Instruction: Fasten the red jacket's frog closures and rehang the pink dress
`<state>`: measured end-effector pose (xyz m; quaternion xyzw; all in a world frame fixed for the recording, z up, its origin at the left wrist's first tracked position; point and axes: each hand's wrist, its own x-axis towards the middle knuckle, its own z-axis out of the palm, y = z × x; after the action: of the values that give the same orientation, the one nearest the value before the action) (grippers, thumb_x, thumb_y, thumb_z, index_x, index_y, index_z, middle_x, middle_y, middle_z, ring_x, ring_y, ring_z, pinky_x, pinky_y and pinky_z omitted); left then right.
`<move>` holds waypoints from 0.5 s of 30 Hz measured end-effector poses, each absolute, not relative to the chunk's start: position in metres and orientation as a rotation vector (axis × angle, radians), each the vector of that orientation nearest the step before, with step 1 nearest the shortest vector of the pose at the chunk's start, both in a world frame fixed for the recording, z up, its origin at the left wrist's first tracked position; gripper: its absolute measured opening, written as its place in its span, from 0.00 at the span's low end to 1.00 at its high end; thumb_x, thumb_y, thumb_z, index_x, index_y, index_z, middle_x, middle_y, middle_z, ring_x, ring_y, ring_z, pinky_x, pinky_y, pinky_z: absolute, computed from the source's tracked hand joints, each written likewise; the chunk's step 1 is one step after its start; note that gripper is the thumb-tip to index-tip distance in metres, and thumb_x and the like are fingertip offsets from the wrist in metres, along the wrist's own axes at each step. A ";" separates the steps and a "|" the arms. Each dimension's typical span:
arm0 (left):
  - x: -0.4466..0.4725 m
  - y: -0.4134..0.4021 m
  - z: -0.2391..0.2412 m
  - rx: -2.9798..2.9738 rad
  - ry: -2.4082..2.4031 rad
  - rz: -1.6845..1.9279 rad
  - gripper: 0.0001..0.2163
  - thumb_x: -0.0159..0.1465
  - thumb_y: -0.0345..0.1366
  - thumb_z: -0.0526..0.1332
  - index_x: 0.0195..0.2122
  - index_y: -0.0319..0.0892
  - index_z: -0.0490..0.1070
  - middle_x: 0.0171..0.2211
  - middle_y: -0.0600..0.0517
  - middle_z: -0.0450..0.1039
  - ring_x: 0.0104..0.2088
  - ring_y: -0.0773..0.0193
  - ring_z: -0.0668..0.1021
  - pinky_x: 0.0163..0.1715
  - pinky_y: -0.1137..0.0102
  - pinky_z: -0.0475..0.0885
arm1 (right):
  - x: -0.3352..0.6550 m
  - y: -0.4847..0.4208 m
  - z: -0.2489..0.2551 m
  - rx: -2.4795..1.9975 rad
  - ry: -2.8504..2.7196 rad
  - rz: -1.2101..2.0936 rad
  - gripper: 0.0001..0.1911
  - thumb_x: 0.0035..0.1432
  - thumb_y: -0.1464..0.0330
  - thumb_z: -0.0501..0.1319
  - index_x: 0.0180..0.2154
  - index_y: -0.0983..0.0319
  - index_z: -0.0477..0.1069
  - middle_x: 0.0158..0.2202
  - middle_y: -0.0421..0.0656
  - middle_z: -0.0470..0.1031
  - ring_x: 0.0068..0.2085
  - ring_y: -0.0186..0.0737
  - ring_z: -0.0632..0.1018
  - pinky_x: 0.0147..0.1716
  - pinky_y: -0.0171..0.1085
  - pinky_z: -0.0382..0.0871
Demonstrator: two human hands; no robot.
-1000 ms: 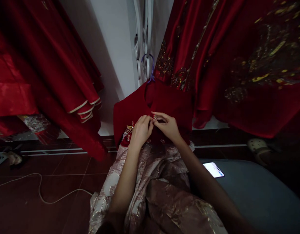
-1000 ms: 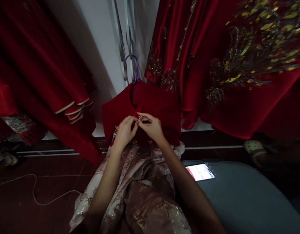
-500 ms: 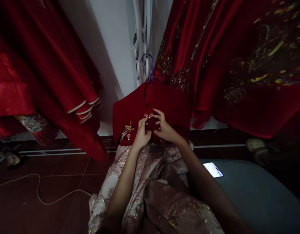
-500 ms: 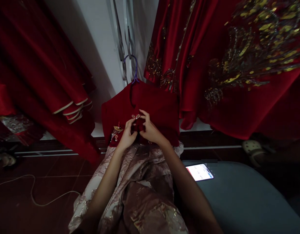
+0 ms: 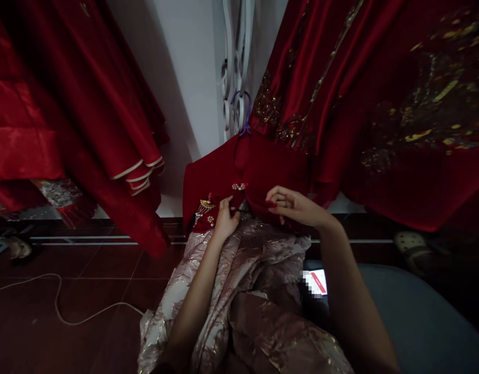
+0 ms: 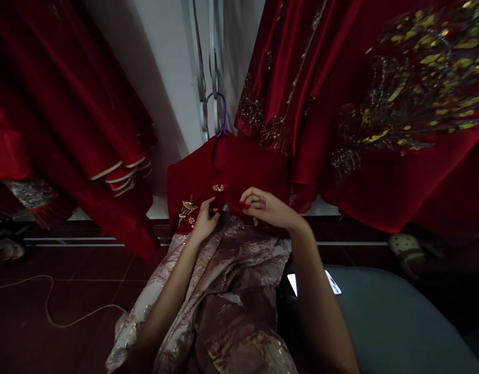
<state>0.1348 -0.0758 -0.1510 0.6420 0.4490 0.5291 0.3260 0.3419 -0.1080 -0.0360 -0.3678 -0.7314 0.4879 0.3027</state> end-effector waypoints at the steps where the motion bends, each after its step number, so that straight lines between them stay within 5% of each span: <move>1: 0.131 -0.077 -0.145 1.640 1.191 1.340 0.20 0.55 0.28 0.54 0.50 0.40 0.62 0.45 0.45 0.67 0.36 0.68 0.73 0.40 0.68 0.71 | 0.336 -0.109 -0.036 -0.968 -1.960 1.306 0.15 0.52 0.65 0.60 0.42 0.60 0.62 0.32 0.38 0.65 0.25 0.26 0.69 0.22 0.28 0.67; 5: 0.100 -0.081 -0.124 1.545 1.402 1.502 0.09 0.57 0.32 0.55 0.38 0.40 0.70 0.28 0.52 0.70 0.27 0.71 0.72 0.30 0.74 0.69 | 0.317 -0.109 -0.038 -0.956 -2.091 1.324 0.15 0.54 0.66 0.58 0.45 0.58 0.66 0.30 0.38 0.66 0.25 0.27 0.69 0.20 0.28 0.65; 9: 0.066 -0.077 -0.122 1.477 1.650 1.837 0.11 0.50 0.35 0.63 0.34 0.41 0.67 0.31 0.53 0.67 0.28 0.71 0.71 0.30 0.76 0.68 | 0.307 -0.110 -0.041 -0.883 -1.999 1.330 0.13 0.52 0.64 0.60 0.41 0.59 0.68 0.29 0.38 0.68 0.25 0.28 0.70 0.22 0.29 0.66; 15: 0.058 -0.066 -0.140 1.453 1.339 1.688 0.14 0.48 0.33 0.64 0.34 0.40 0.64 0.29 0.54 0.69 0.27 0.72 0.73 0.30 0.76 0.70 | 0.295 -0.108 -0.052 -0.761 -1.611 1.388 0.18 0.51 0.59 0.60 0.43 0.60 0.65 0.30 0.40 0.68 0.24 0.29 0.70 0.23 0.31 0.68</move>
<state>0.0583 -0.0658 -0.1397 0.5387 0.4962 0.6259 0.2680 0.2946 -0.1083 -0.0515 -0.3046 -0.6448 0.5557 0.4274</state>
